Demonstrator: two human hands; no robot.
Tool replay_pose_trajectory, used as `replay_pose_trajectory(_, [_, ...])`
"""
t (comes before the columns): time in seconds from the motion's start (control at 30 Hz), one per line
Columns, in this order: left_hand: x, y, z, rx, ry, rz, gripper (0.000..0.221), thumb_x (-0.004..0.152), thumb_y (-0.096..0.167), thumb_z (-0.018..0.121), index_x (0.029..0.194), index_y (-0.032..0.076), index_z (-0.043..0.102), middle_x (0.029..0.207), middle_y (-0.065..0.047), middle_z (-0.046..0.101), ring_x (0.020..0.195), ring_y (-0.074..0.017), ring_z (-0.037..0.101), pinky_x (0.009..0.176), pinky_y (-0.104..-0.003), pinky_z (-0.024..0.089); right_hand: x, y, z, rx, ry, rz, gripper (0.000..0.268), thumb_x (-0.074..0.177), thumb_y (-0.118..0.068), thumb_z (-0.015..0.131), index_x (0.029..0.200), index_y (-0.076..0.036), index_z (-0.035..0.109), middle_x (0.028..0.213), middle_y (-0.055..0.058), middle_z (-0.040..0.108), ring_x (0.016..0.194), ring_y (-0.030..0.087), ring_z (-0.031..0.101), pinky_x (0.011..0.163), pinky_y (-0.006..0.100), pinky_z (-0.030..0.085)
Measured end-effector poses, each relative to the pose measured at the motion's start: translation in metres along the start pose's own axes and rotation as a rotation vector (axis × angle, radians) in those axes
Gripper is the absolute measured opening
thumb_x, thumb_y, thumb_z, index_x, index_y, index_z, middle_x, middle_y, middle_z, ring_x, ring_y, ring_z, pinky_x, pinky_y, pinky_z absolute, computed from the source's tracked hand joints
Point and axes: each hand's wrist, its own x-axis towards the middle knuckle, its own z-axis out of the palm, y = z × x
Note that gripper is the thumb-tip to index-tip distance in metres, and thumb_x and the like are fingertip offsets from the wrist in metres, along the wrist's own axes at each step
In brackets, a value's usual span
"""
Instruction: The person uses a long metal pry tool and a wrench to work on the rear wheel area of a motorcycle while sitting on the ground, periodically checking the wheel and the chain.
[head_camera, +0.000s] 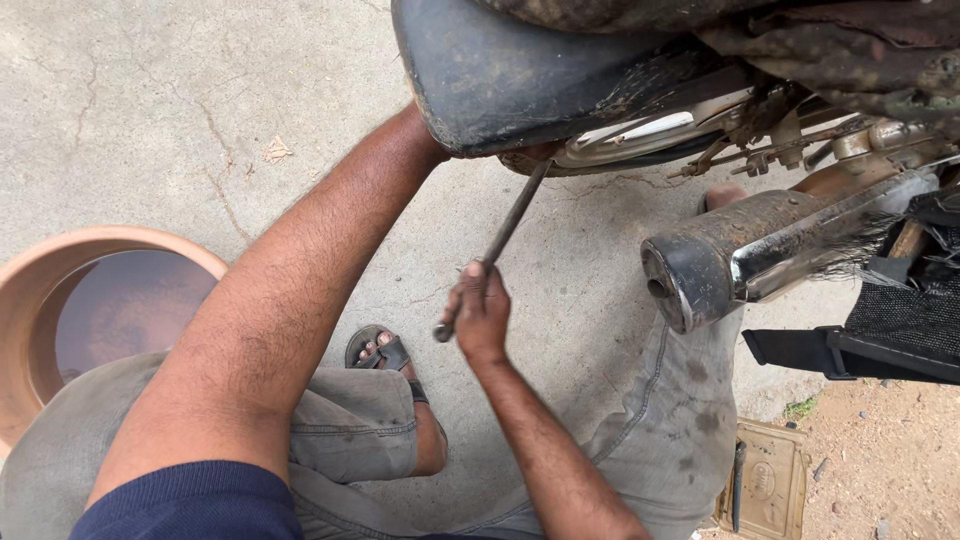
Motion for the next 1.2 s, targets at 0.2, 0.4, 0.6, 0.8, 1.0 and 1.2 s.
replay_pose_trajectory(0.2, [-0.001, 0.004, -0.006, 0.016, -0.003, 0.012, 0.057, 0.084, 0.038, 0.080, 0.136, 0.019, 0.063, 0.125, -0.008, 0.069, 0.116, -0.0286, 0.062, 0.096, -0.046, 0.049, -0.023, -0.059, 0.078, 0.358, -0.163, -0.002, 0.044, 0.109, -0.048, 0.040, 0.096, -0.007, 0.049, 0.068, 0.005, 0.058, 0.058, 0.015, 0.066, 0.053, 0.035, 0.061])
replay_pose_trajectory(0.4, [0.001, 0.002, -0.003, -0.006, -0.008, 0.026, 0.060, 0.083, 0.038, 0.081, 0.137, 0.020, 0.062, 0.126, -0.007, 0.069, 0.117, -0.0287, 0.061, 0.097, -0.046, 0.049, -0.053, -0.088, -0.036, 0.045, -0.191, 0.162, 0.042, 0.106, -0.045, 0.044, 0.091, -0.007, 0.054, 0.059, 0.005, 0.056, 0.043, 0.015, 0.056, 0.043, 0.033, 0.054])
replay_pose_trajectory(0.6, [0.002, 0.003, -0.002, -0.007, 0.006, 0.022, 0.062, 0.083, 0.039, 0.082, 0.138, 0.020, 0.061, 0.127, -0.007, 0.068, 0.119, -0.0288, 0.060, 0.098, -0.047, 0.048, -0.063, -0.099, -0.055, 0.106, -0.156, 0.241, 0.039, 0.106, -0.041, 0.050, 0.088, -0.007, 0.055, 0.055, 0.002, 0.053, 0.039, 0.014, 0.052, 0.038, 0.031, 0.050])
replay_pose_trajectory(0.8, [0.002, 0.005, -0.003, 0.012, -0.002, 0.011, 0.064, 0.082, 0.039, 0.082, 0.139, 0.020, 0.060, 0.128, -0.007, 0.067, 0.120, -0.0289, 0.059, 0.100, -0.047, 0.047, -0.037, -0.088, 0.046, 0.282, -0.197, 0.092, 0.038, 0.108, -0.039, 0.047, 0.091, -0.006, 0.052, 0.065, 0.007, 0.058, 0.053, 0.018, 0.063, 0.052, 0.037, 0.060])
replay_pose_trajectory(1.0, [0.000, 0.004, -0.005, 0.004, -0.001, 0.006, 0.066, 0.081, 0.039, 0.083, 0.139, 0.020, 0.059, 0.130, -0.007, 0.067, 0.122, -0.0289, 0.058, 0.101, -0.047, 0.046, -0.042, -0.086, 0.012, 0.129, -0.173, 0.132, 0.037, 0.105, -0.039, 0.048, 0.089, -0.006, 0.054, 0.063, 0.007, 0.059, 0.047, 0.017, 0.061, 0.045, 0.035, 0.057])
replay_pose_trajectory(1.2, [-0.002, 0.006, -0.003, -0.014, -0.007, 0.014, 0.068, 0.080, 0.040, 0.084, 0.140, 0.020, 0.058, 0.131, -0.007, 0.066, 0.123, -0.0290, 0.057, 0.102, -0.047, 0.046, -0.050, -0.115, -0.042, 0.061, -0.232, 0.234, 0.038, 0.104, -0.040, 0.052, 0.087, -0.007, 0.054, 0.055, 0.006, 0.055, 0.040, 0.018, 0.058, 0.041, 0.035, 0.055])
